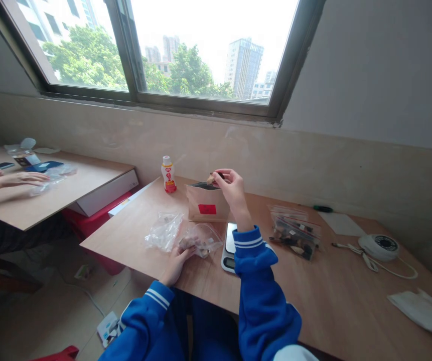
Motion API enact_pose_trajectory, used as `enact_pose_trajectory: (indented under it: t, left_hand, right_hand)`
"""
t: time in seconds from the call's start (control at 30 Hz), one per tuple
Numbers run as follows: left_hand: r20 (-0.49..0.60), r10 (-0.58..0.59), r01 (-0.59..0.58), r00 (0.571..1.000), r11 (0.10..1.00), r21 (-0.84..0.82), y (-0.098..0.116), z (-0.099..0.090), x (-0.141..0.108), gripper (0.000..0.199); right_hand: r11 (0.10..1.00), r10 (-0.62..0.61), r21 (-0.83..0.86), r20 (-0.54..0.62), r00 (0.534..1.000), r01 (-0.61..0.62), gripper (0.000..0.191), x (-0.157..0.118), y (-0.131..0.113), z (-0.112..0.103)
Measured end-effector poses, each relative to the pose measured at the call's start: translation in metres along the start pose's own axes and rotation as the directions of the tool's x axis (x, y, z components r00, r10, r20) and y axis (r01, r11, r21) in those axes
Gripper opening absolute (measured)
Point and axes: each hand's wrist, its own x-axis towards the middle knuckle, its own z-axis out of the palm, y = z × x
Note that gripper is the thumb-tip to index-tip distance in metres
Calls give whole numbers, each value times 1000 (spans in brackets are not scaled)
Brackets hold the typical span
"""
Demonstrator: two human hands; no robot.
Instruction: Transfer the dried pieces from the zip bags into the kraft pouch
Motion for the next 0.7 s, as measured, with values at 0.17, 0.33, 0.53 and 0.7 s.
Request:
enact_pose_trajectory:
  t: [0.17,0.33,0.53,0.7]
  left_hand:
    - [-16,-10,10,1000,1000,-8,-2,0,0,38]
    - [8,-3,3,1000,1000,8,0,1,0,36]
    - [12,-8,8,1000,1000,7,2,1,0,35]
    - [10,-13,13,1000,1000,13,2,1,-1,34]
  right_hand:
    - [886,-69,-461,-39,997,43,19,10,1,18]
    - [812,-114,-578,-28,993,77,16,3,5,22]
    - [783,-128,-619,-62,990,63,17,5,9,26]
    - [774,-155,-630,-88,984,66,20,9,18,28]
